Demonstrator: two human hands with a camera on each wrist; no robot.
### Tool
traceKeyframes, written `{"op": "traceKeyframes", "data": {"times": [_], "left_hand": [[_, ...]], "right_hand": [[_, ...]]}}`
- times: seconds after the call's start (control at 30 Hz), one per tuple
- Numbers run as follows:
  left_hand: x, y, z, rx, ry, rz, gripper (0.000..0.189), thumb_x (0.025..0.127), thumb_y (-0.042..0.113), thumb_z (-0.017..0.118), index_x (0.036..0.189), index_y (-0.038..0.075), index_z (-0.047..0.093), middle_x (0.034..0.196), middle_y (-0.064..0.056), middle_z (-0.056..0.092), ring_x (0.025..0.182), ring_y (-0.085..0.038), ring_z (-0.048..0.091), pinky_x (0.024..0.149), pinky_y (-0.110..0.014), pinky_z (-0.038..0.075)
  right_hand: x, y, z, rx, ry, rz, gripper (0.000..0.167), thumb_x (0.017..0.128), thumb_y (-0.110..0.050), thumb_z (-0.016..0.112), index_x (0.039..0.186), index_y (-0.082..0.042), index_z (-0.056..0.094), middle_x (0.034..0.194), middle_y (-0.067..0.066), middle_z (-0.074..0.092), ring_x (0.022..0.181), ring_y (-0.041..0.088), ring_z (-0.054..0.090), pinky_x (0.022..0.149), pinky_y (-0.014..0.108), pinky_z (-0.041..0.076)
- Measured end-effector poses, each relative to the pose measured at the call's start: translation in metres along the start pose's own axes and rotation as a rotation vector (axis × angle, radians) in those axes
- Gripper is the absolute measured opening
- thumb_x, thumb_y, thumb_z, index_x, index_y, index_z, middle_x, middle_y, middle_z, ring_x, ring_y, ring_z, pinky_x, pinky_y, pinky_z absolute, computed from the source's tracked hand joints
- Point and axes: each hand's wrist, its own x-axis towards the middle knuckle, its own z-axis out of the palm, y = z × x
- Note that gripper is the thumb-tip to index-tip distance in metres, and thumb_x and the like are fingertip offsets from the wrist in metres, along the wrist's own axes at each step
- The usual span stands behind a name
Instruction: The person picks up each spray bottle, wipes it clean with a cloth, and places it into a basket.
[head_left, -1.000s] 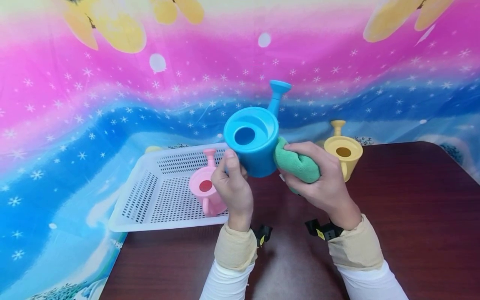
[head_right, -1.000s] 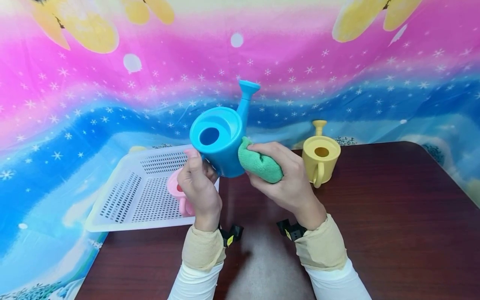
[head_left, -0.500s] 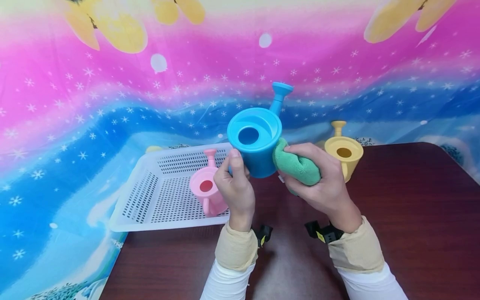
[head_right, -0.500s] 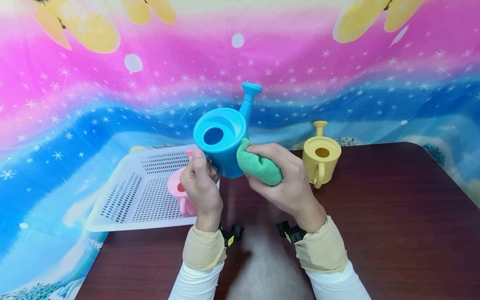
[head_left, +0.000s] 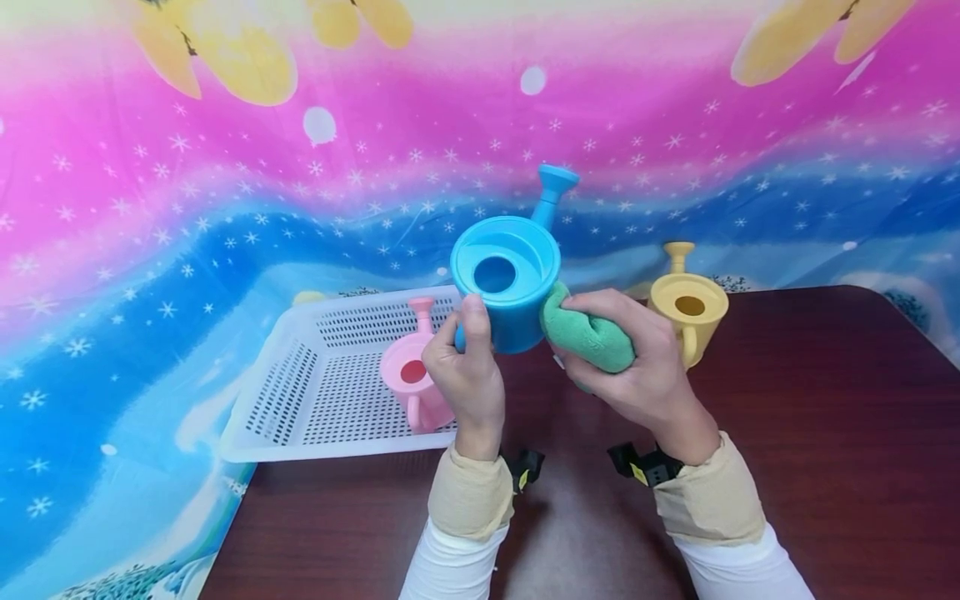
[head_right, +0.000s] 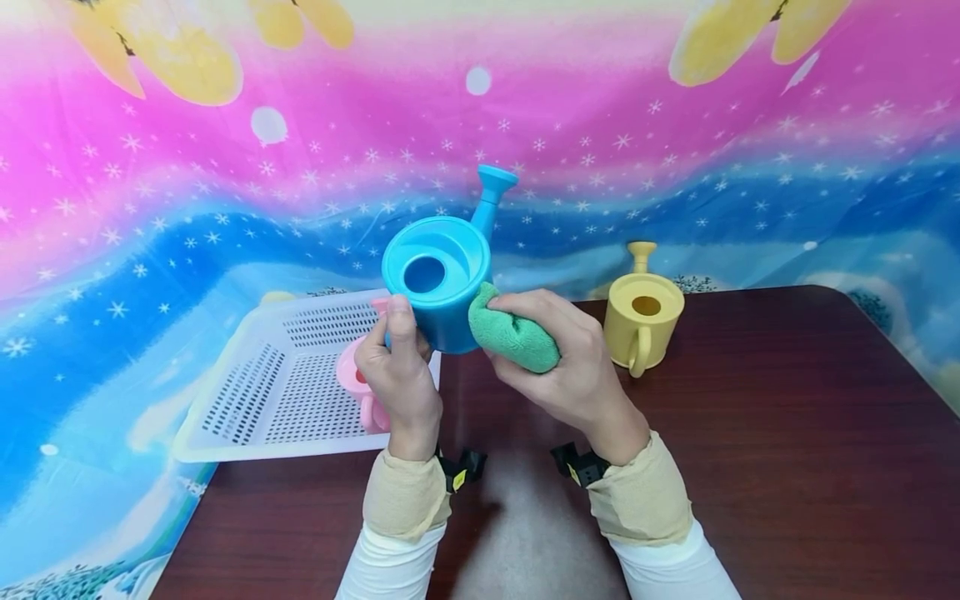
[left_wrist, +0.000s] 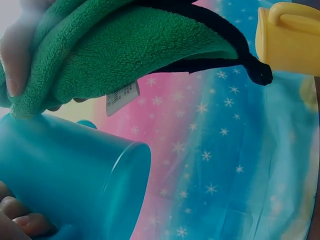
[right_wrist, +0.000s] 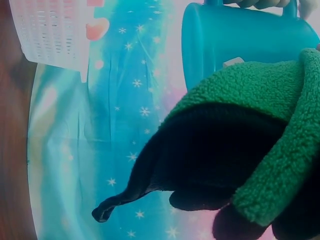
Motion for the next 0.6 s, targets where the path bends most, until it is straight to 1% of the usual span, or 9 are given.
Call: {"op": "traceKeyframes", "data": {"times": [0.2, 0.27, 0.37, 0.47, 0.5, 0.6], "left_hand": [[0.0004, -0.0014, -0.0019, 0.009, 0.007, -0.023, 0.087, 0.090, 0.072, 0.067, 0.058, -0.005, 0.039, 0.053, 0.008, 0.035, 0.052, -0.007, 0.035, 0.054, -0.024, 0.026], [0.0003, -0.0018, -0.0022, -0.004, 0.001, -0.036, 0.085, 0.092, 0.068, 0.067, 0.058, -0.004, 0.038, 0.054, 0.009, 0.034, 0.052, -0.007, 0.034, 0.054, -0.024, 0.026], [-0.0001, -0.0017, -0.0016, -0.072, -0.007, -0.062, 0.074, 0.101, 0.051, 0.060, 0.059, -0.004, 0.035, 0.053, 0.010, 0.032, 0.051, -0.007, 0.031, 0.053, -0.024, 0.023], [0.0003, -0.0008, -0.0001, -0.155, -0.002, -0.073, 0.059, 0.102, 0.033, 0.050, 0.061, -0.004, 0.030, 0.052, 0.008, 0.030, 0.048, -0.008, 0.028, 0.050, -0.024, 0.019], [0.0008, -0.0002, 0.0005, -0.182, 0.004, -0.072, 0.055, 0.101, 0.029, 0.047, 0.061, -0.004, 0.029, 0.052, 0.007, 0.030, 0.047, -0.008, 0.027, 0.049, -0.024, 0.018], [0.0017, 0.0010, 0.0018, -0.229, 0.028, -0.060, 0.051, 0.102, 0.025, 0.044, 0.063, -0.004, 0.027, 0.052, 0.005, 0.029, 0.045, -0.008, 0.026, 0.048, -0.024, 0.015]], "right_hand": [[-0.0032, 0.0009, 0.0007, -0.008, -0.025, 0.043, 0.054, 0.069, 0.008, 0.087, 0.119, -0.003, 0.072, 0.116, 0.015, 0.074, 0.111, 0.012, 0.065, 0.100, 0.023, 0.050], [-0.0041, 0.0018, 0.0012, -0.004, -0.026, 0.044, 0.054, 0.069, 0.009, 0.087, 0.119, -0.003, 0.072, 0.116, 0.015, 0.074, 0.110, 0.013, 0.065, 0.100, 0.023, 0.050], [-0.0041, 0.0037, 0.0026, -0.002, -0.024, 0.028, 0.053, 0.069, 0.008, 0.087, 0.118, -0.004, 0.072, 0.114, 0.014, 0.074, 0.110, 0.013, 0.066, 0.100, 0.022, 0.050], [-0.0024, 0.0050, 0.0042, -0.008, -0.032, 0.011, 0.050, 0.071, 0.004, 0.087, 0.118, -0.005, 0.073, 0.114, 0.012, 0.075, 0.109, 0.014, 0.066, 0.100, 0.022, 0.050], [-0.0018, 0.0053, 0.0047, -0.009, -0.037, 0.008, 0.050, 0.071, 0.003, 0.087, 0.118, -0.006, 0.073, 0.114, 0.012, 0.075, 0.109, 0.014, 0.066, 0.100, 0.022, 0.050], [-0.0007, 0.0066, 0.0058, -0.018, -0.055, 0.008, 0.047, 0.073, 0.000, 0.087, 0.118, -0.007, 0.074, 0.114, 0.011, 0.075, 0.109, 0.015, 0.067, 0.100, 0.022, 0.050]]}}
